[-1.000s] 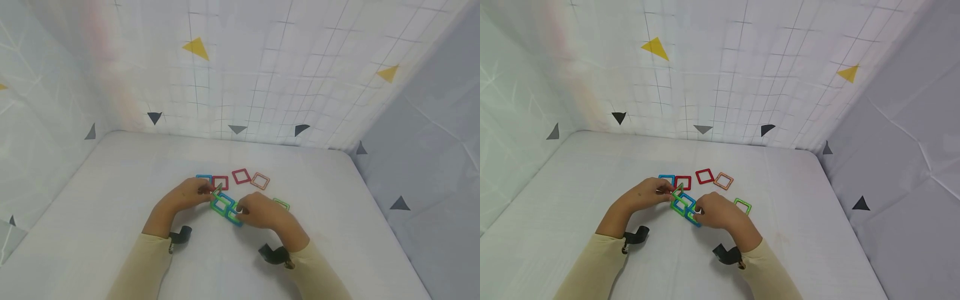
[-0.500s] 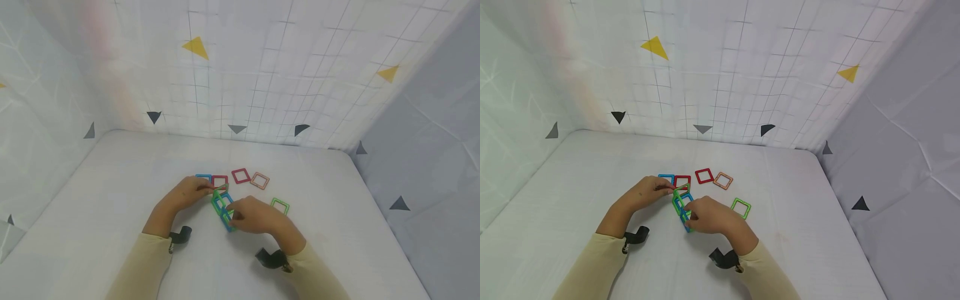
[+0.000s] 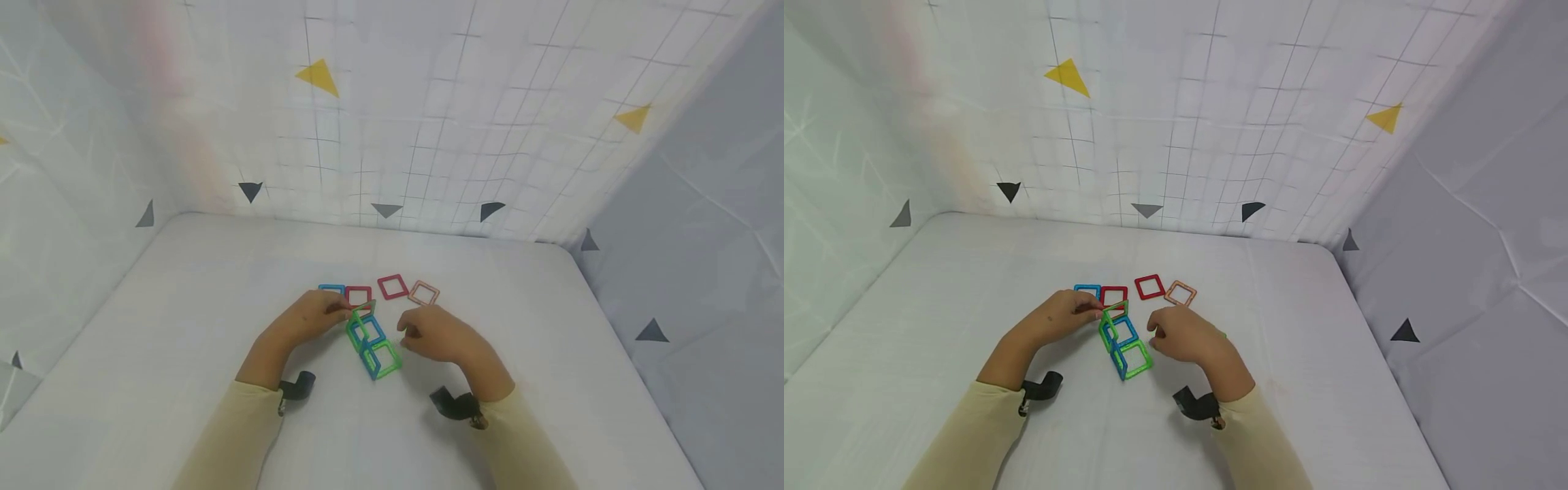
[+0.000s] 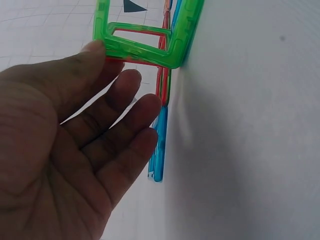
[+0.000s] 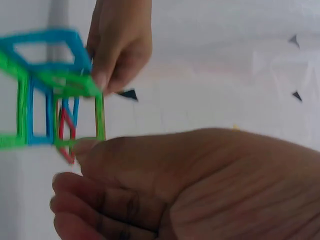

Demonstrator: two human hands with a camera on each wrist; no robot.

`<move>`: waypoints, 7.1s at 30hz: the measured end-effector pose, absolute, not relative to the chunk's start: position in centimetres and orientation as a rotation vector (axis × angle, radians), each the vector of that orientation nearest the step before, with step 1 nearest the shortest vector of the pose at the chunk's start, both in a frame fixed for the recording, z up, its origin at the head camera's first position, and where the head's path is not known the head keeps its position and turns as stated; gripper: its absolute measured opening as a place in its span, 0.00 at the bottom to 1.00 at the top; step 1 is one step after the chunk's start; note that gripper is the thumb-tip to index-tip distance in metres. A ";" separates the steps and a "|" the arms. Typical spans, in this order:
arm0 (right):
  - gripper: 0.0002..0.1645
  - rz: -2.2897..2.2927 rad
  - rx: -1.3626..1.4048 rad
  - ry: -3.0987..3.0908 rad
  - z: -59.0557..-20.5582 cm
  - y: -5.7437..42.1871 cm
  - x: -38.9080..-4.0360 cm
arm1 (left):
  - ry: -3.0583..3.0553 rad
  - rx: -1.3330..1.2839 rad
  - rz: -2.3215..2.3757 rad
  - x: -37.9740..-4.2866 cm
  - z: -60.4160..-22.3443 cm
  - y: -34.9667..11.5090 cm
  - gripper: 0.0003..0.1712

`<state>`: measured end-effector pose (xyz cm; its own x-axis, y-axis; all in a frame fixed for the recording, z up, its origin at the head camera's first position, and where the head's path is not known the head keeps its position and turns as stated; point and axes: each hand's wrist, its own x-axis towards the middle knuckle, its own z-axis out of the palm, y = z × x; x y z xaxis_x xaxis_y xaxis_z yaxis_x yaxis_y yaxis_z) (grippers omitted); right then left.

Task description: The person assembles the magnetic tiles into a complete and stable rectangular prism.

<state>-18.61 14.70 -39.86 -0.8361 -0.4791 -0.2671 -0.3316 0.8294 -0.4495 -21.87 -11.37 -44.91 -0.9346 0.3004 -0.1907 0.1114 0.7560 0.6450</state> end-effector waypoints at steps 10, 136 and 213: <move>0.11 -0.488 -0.353 2.760 -41.6 17.8 -20.9 | 2.678 0.332 0.941 -21.7 -44.9 -11.3 0.11; 0.13 -0.552 -0.414 2.937 -41.8 13.1 -19.4 | 2.665 0.342 0.956 -21.6 -44.8 -10.6 0.11; 0.17 -0.517 -0.084 2.903 -44.2 15.7 -21.7 | 2.644 0.386 0.990 -21.5 -44.8 -10.9 0.08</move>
<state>-21.71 15.72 -44.16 -0.9800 -0.0892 -0.1778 -0.0223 0.9375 -0.3473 -21.53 -10.89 -44.79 -0.9216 0.3463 -0.1752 0.1461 0.7277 0.6701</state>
